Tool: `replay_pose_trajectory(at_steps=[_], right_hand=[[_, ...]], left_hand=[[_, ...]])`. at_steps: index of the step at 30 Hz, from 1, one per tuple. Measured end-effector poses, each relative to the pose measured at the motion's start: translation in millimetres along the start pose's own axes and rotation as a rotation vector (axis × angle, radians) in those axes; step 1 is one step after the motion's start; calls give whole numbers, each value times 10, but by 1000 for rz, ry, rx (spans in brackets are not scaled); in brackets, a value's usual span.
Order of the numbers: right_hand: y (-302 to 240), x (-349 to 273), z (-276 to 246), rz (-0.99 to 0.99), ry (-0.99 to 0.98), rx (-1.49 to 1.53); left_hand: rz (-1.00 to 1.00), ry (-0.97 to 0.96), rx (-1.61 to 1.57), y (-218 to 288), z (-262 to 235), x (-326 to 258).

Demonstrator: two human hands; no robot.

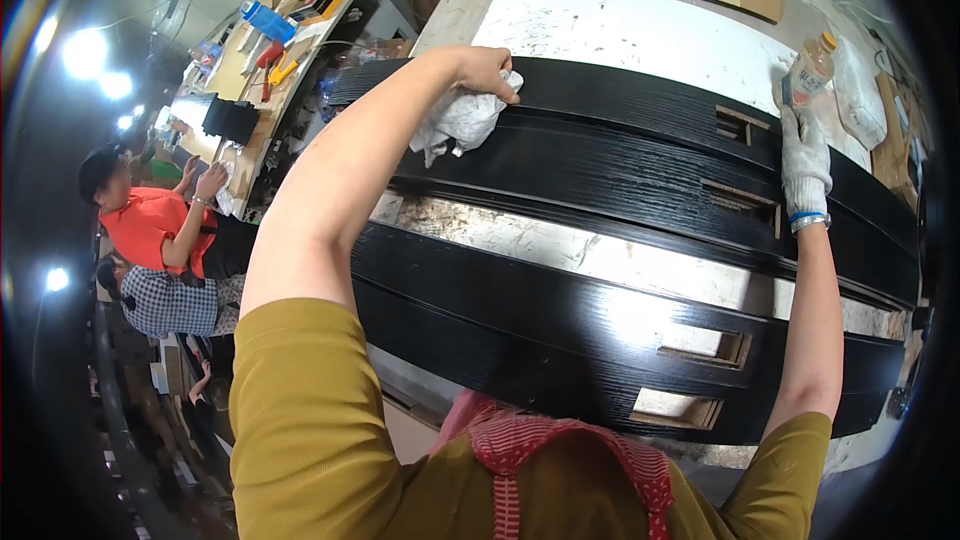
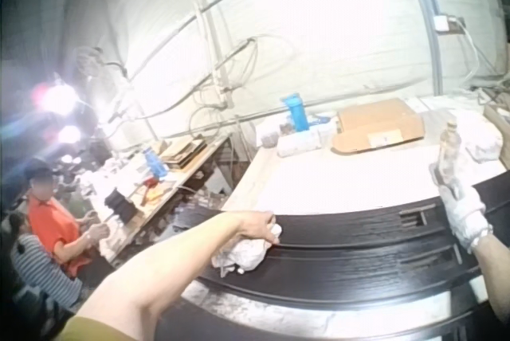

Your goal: The person is cleaning and polishing long black wooden furniture components using a white cloth and a liquid cleaner.

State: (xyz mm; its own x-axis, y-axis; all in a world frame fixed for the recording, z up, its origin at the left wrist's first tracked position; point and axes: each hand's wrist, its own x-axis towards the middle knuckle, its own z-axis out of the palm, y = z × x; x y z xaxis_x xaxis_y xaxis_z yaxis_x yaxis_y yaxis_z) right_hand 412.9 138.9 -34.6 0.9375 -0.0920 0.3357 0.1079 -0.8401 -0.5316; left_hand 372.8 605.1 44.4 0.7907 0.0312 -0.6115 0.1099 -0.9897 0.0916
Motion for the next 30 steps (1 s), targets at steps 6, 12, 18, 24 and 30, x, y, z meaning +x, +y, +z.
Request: replay_pose_trajectory(at_steps=[6,12,18,24,30], right_hand=[[69,20,29,-25,-4,42],[-165,-56,32,31,-2,-6],[288,85,73,-46,-39,-40],[135,51,93,-84,5,99],[-49,18,21,-9,-21,97]], left_hand=[[-77,599,1,-1215,13,-246],[-79,866,248,-17,727,-195],[298,888,220,1033,831,-150],[-210,800,137,-468,609,-331],[237,810,118,829,702,-123]])
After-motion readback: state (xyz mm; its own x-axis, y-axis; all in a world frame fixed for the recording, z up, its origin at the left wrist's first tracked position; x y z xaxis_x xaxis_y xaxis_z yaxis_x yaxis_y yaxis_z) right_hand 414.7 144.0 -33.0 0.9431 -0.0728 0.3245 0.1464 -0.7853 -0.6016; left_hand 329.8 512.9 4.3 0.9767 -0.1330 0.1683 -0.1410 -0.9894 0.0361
